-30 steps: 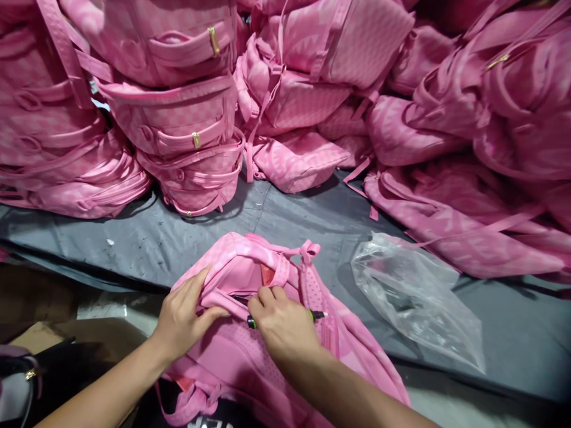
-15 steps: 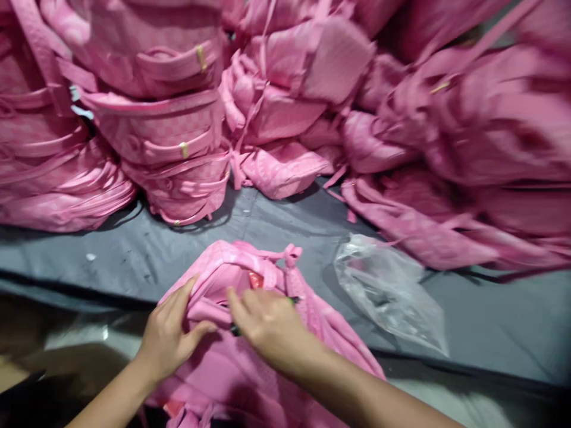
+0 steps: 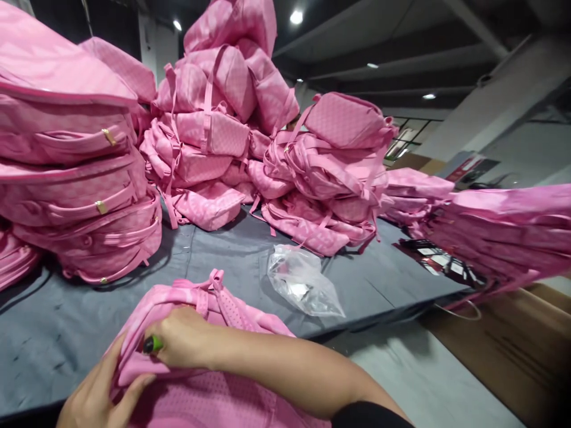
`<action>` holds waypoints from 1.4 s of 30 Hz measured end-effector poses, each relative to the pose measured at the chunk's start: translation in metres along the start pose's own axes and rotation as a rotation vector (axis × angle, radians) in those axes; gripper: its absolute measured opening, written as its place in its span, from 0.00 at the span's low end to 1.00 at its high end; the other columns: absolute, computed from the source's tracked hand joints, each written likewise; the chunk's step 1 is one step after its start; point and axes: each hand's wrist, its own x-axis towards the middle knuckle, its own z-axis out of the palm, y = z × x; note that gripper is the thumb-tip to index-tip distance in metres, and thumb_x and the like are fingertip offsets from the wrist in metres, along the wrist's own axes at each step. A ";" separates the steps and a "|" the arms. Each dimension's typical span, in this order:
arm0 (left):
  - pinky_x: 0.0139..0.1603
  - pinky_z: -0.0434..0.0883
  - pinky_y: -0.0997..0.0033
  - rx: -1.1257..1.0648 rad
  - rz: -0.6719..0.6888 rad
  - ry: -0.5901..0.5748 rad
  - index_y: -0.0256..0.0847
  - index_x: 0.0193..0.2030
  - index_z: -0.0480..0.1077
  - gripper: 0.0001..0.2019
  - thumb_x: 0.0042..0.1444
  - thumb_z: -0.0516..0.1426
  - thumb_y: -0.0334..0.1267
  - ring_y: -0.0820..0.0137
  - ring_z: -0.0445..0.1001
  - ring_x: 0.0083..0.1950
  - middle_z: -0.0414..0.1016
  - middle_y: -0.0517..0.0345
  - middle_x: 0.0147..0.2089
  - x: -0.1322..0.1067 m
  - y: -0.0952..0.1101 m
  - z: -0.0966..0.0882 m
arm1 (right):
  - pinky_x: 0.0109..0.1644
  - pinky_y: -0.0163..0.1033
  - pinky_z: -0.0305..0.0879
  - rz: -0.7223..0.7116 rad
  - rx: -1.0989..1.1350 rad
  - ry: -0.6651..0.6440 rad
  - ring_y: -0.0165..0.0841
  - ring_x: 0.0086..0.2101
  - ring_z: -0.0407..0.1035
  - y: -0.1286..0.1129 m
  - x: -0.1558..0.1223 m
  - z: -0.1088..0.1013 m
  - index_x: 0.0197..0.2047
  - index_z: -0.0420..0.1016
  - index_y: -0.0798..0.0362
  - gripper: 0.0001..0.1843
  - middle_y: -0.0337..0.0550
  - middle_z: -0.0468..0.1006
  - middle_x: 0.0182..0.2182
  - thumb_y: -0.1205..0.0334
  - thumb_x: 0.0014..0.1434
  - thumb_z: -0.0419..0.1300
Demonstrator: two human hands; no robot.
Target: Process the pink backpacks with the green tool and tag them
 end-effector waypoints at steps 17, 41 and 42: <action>0.43 0.77 0.64 0.030 0.016 0.013 0.39 0.67 0.56 0.32 0.62 0.50 0.56 0.58 0.79 0.48 0.76 0.43 0.52 0.010 0.016 -0.006 | 0.27 0.33 0.50 -0.018 -0.020 0.061 0.30 0.34 0.72 0.000 -0.013 0.003 0.48 0.72 0.49 0.15 0.38 0.79 0.37 0.60 0.58 0.62; 0.48 0.77 0.69 0.044 0.008 -0.001 0.41 0.67 0.55 0.31 0.62 0.52 0.55 0.61 0.79 0.51 0.77 0.47 0.54 0.013 0.019 -0.007 | 0.23 0.37 0.49 -0.304 -0.318 -0.058 0.28 0.26 0.63 0.012 -0.022 -0.019 0.39 0.73 0.54 0.12 0.39 0.73 0.35 0.53 0.63 0.58; 0.48 0.76 0.69 0.045 0.002 -0.003 0.41 0.67 0.55 0.31 0.62 0.52 0.55 0.61 0.79 0.50 0.77 0.47 0.54 0.014 0.021 -0.009 | 0.23 0.37 0.50 -0.325 -0.377 -0.080 0.29 0.26 0.64 0.015 -0.029 -0.024 0.39 0.73 0.54 0.09 0.40 0.74 0.35 0.57 0.64 0.57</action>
